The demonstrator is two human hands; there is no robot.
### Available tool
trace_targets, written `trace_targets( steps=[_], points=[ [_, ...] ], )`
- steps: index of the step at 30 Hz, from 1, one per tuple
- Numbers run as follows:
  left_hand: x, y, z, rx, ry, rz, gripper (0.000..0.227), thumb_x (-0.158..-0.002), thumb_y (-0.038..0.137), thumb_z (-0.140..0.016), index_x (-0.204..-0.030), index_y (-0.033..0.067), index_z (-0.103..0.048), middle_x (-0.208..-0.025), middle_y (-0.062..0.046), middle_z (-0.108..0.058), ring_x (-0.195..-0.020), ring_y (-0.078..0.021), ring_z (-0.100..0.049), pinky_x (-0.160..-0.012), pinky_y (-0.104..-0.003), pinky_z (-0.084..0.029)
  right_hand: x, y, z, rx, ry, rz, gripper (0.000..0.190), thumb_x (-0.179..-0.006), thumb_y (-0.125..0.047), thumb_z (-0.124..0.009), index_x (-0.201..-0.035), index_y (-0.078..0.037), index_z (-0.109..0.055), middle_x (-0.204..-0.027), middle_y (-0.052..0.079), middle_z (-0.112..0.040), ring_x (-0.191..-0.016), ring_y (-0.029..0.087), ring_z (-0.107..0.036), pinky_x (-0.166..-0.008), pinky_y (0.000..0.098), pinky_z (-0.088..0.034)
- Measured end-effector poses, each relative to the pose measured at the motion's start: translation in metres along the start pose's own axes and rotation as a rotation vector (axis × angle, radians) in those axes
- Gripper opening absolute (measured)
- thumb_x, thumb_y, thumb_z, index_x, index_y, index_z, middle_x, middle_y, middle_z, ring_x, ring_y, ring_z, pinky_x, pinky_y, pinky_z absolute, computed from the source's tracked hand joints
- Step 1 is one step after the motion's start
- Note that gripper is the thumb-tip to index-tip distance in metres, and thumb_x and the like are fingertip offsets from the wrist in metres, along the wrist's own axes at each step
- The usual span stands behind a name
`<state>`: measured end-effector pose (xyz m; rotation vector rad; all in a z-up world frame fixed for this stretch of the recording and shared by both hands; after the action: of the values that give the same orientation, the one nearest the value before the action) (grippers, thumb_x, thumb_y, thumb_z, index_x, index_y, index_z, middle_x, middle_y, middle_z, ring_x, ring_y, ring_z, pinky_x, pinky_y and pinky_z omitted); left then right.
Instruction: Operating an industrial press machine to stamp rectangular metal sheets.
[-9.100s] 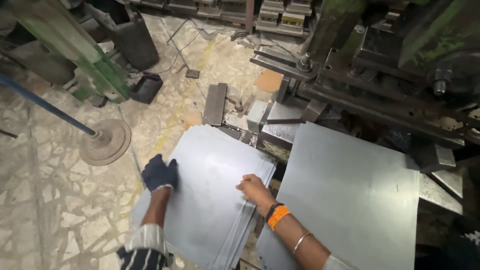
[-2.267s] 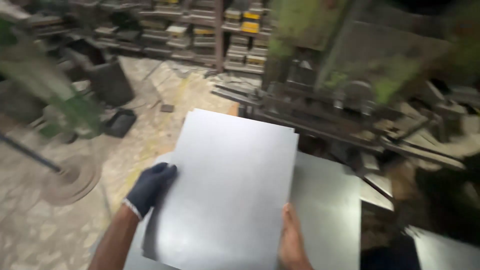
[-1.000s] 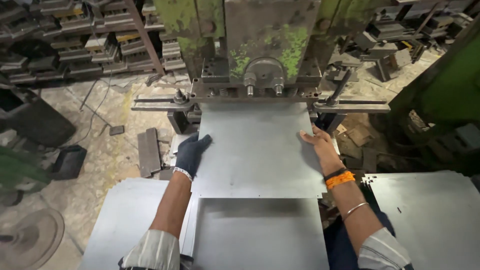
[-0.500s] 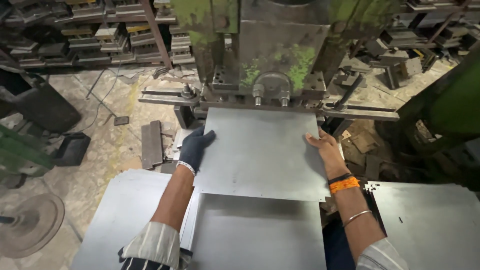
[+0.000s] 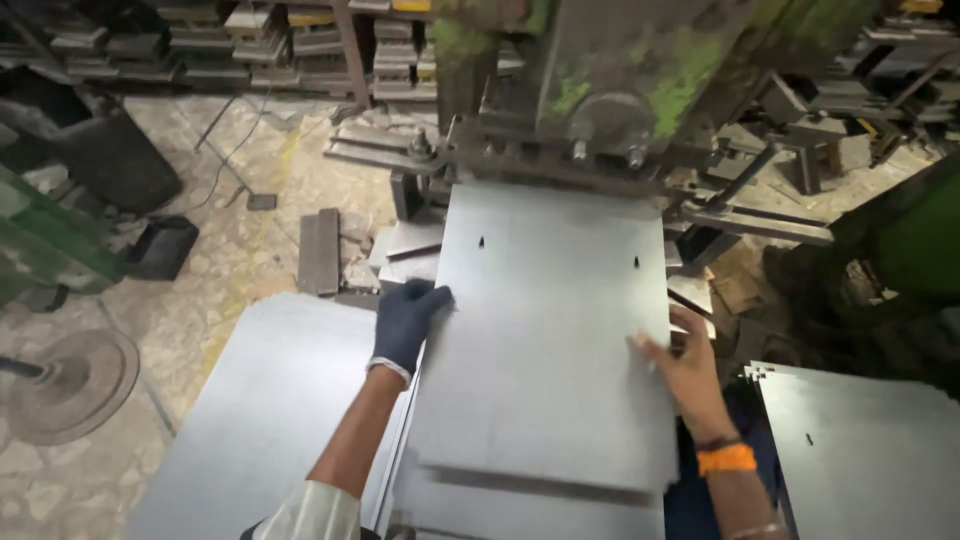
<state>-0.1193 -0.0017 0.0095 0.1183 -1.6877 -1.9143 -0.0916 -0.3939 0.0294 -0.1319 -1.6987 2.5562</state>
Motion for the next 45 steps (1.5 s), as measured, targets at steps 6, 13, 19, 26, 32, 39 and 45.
trace_targets(
  steps=[6,13,19,26,32,39,45],
  points=[
    [0.046,-0.001,-0.001,-0.377,-0.121,-0.080,0.082,-0.079,0.047,-0.070,-0.154,0.0236,-0.045,-0.143,-0.007,-0.063,-0.129,-0.0289,-0.062,-0.109,-0.042,-0.048,0.043,0.029,-0.008,0.376,-0.104,-0.149,0.122,-0.067,-0.039,-0.085,-0.158,0.001,-0.015,-0.160,0.024,-0.021,-0.147,0.043,-0.026,-0.118,0.0552,-0.029],
    [0.011,-0.029,-0.020,-0.473,-0.132,-0.270,0.087,-0.092,0.050,-0.052,-0.163,0.0116,-0.018,-0.163,-0.016,-0.037,-0.145,-0.0340,-0.043,-0.116,-0.041,-0.035,0.033,-0.008,-0.065,0.743,-0.124,0.349,0.108,-0.069,-0.042,-0.078,-0.159,-0.013,-0.025,-0.166,0.019,-0.016,-0.145,0.046,-0.027,-0.107,0.0684,-0.029],
    [0.008,-0.031,0.015,-0.156,-0.158,-0.141,0.072,-0.093,0.052,-0.045,-0.157,0.0196,-0.038,-0.162,-0.003,-0.043,-0.148,-0.0254,-0.042,-0.121,-0.038,-0.032,0.064,-0.095,-0.195,0.378,-0.337,0.629,0.067,-0.084,-0.019,-0.070,-0.144,-0.007,-0.044,-0.151,0.016,-0.043,-0.140,0.034,-0.042,-0.115,0.0498,-0.034],
    [-0.068,-0.247,0.176,-0.833,0.867,-0.481,0.083,-0.088,0.055,-0.066,-0.145,-0.0045,-0.051,-0.144,-0.023,-0.055,-0.133,-0.0369,-0.051,-0.114,-0.055,-0.021,0.100,-0.134,-0.270,0.199,-0.690,0.653,0.053,-0.084,-0.014,-0.068,-0.135,-0.006,-0.054,-0.139,0.012,-0.058,-0.126,0.030,-0.057,-0.108,0.0433,-0.043],
    [-0.042,-0.244,0.326,-1.005,0.691,0.341,0.108,-0.083,0.090,-0.046,-0.131,-0.0059,-0.061,-0.125,-0.027,-0.066,-0.114,-0.0449,-0.063,-0.103,-0.055,-0.034,0.100,-0.112,-0.272,0.199,-0.790,0.594,0.044,-0.089,-0.020,-0.065,-0.131,-0.008,-0.060,-0.134,0.006,-0.062,-0.123,0.025,-0.059,-0.105,0.0406,-0.045],
    [-0.025,-0.166,0.373,-0.843,0.352,0.410,0.068,-0.081,0.061,-0.063,-0.097,-0.0015,-0.083,-0.102,-0.020,-0.079,-0.095,-0.0391,-0.072,-0.085,-0.044,-0.055,0.104,-0.123,-0.251,0.007,-0.863,0.329,0.033,-0.091,-0.008,-0.064,-0.123,-0.011,-0.069,-0.095,0.001,-0.067,-0.077,0.011,-0.061,-0.070,0.0266,-0.050],
    [-0.014,-0.116,0.363,-0.578,0.506,0.034,0.052,-0.092,0.040,-0.073,-0.093,-0.0117,-0.075,-0.084,-0.023,-0.074,-0.075,-0.0359,-0.067,-0.079,-0.042,-0.053,0.111,-0.126,-0.207,-0.094,-0.724,0.244,0.027,-0.089,-0.005,-0.065,-0.114,-0.009,-0.073,-0.111,0.000,-0.076,-0.092,0.012,-0.070,-0.087,0.0281,-0.057]
  ],
)
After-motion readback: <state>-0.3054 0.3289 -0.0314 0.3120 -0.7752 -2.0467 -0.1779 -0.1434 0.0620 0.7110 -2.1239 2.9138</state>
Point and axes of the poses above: each hand's wrist, its own x-axis away from the middle knuckle, its own z-axis out of the back of the hand, y = z × x, the point moved 1 cm from there along -x, towards the middle knuckle
